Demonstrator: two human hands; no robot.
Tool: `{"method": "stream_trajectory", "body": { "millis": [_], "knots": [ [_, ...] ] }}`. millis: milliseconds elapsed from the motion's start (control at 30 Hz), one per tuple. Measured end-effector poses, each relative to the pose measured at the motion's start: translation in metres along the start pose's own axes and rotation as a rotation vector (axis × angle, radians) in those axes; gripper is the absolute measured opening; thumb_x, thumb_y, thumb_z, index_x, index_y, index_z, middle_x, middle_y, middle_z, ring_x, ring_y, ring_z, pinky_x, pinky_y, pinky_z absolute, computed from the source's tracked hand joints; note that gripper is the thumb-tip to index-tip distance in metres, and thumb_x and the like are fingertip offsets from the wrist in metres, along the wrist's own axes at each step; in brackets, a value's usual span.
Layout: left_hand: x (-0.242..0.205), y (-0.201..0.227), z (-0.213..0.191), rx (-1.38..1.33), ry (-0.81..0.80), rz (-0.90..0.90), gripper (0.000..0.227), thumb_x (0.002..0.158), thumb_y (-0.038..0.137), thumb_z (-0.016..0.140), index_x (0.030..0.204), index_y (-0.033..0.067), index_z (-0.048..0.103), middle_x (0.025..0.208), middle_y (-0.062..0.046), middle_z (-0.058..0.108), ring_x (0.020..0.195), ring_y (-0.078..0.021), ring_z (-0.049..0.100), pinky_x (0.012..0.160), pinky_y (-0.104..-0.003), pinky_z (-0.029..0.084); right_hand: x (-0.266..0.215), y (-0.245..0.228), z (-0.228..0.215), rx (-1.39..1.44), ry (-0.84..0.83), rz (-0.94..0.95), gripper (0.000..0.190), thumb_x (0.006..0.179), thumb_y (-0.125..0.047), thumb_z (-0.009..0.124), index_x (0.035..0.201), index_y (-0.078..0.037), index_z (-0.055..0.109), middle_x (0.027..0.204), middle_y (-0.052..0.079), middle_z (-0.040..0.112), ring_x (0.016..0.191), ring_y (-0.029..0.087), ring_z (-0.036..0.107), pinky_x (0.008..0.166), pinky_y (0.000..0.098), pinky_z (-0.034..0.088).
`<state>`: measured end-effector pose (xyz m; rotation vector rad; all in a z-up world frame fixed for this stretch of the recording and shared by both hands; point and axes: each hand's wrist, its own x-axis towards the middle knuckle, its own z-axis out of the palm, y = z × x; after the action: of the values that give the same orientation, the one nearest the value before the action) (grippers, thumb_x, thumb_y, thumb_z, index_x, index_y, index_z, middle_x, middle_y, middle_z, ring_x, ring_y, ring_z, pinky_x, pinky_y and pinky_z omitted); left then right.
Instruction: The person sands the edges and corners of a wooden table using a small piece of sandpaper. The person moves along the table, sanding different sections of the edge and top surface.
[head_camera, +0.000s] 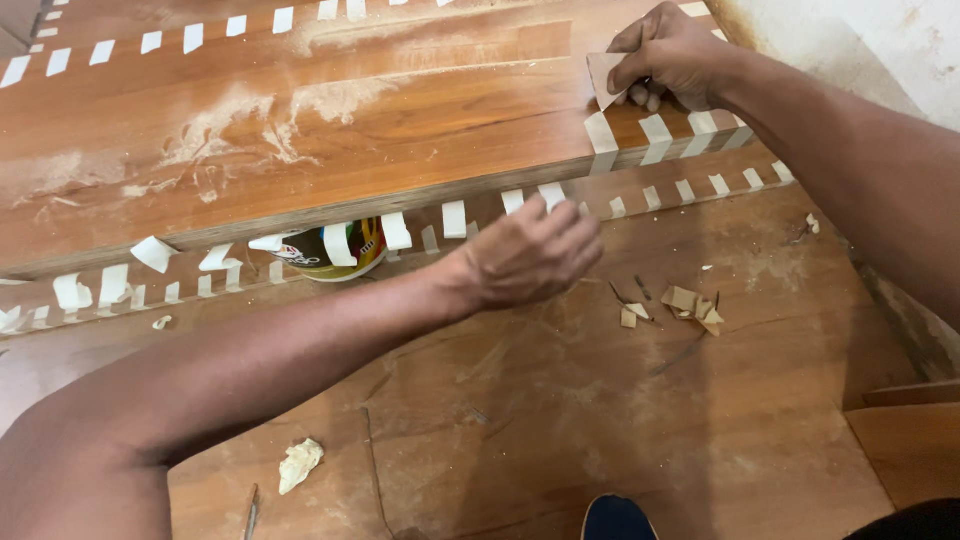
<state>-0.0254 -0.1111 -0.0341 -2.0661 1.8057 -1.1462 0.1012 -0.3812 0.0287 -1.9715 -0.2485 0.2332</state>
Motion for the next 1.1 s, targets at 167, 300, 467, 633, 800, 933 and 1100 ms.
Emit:
{"method": "stream_trajectory", "body": {
  "millis": [167,300,467,633,800,933,1100],
  "knots": [
    [0.007,0.011,-0.015,-0.115,0.158,0.164,0.033,0.102,0.040,0.051,0.101,0.0112,0.068,0.090,-0.008,0.072,0.076,-0.0179,0.068,0.063,-0.035,0.059,-0.004,-0.001,0.001,0.003,0.002,-0.045,0.018,0.081,0.006,0.072,0.098,0.010,0.072,0.071,0.011,0.070,0.050,0.010,0.061,0.041,0.0229,0.048],
    [0.020,-0.010,-0.005,-0.315,0.254,-0.044,0.009,0.103,0.017,0.059,0.102,0.0117,0.066,0.092,-0.008,0.069,0.085,-0.0187,0.068,0.065,-0.032,0.054,-0.006,0.003,0.002,-0.071,-0.013,-0.049,0.014,0.081,0.006,0.074,0.094,0.012,0.072,0.069,0.012,0.067,0.048,0.010,0.056,0.042,0.0239,0.043],
    [0.035,-0.065,0.021,-0.607,0.144,-0.667,0.010,0.094,0.017,0.063,0.091,0.0077,0.067,0.081,-0.005,0.066,0.069,-0.0138,0.057,0.056,-0.029,0.052,-0.002,0.003,-0.003,-0.008,-0.104,0.005,0.007,0.082,0.005,0.074,0.088,0.008,0.072,0.067,0.012,0.067,0.046,0.011,0.053,0.039,0.0251,0.040],
    [0.043,-0.079,0.033,-0.710,0.004,-0.864,0.011,0.086,0.021,0.072,0.088,0.0101,0.073,0.082,-0.001,0.065,0.084,-0.0178,0.056,0.076,-0.038,0.050,-0.004,0.012,-0.012,0.204,-0.090,-0.016,0.002,0.084,0.006,0.070,0.086,0.005,0.070,0.070,0.013,0.067,0.049,0.011,0.058,0.041,0.0247,0.043],
    [0.057,-0.077,0.041,-0.751,-0.115,-0.900,0.012,0.086,0.027,0.076,0.091,0.0159,0.077,0.090,-0.002,0.062,0.092,-0.0217,0.052,0.080,-0.039,0.047,0.001,0.026,-0.019,0.436,-0.007,-0.051,0.009,0.087,0.007,0.061,0.084,0.000,0.066,0.076,0.015,0.071,0.050,0.014,0.063,0.044,0.0258,0.048],
    [0.062,-0.079,0.058,-0.712,-0.197,-0.889,0.016,0.094,0.023,0.069,0.084,0.0131,0.074,0.095,-0.003,0.063,0.095,-0.0191,0.055,0.086,-0.037,0.049,0.007,0.033,-0.025,0.579,0.005,-0.015,0.012,0.091,0.004,0.062,0.083,-0.005,0.063,0.078,0.014,0.072,0.056,0.012,0.067,0.051,0.0248,0.052],
    [0.063,-0.087,0.085,-0.469,-0.234,-0.568,0.016,0.100,0.017,0.060,0.096,0.0025,0.064,0.093,-0.010,0.057,0.089,-0.0214,0.050,0.077,-0.038,0.049,0.009,0.036,-0.024,0.515,-0.004,-0.077,0.012,0.092,0.003,0.064,0.085,-0.006,0.061,0.078,0.012,0.070,0.058,0.011,0.066,0.052,0.0246,0.052]
  ]
}}
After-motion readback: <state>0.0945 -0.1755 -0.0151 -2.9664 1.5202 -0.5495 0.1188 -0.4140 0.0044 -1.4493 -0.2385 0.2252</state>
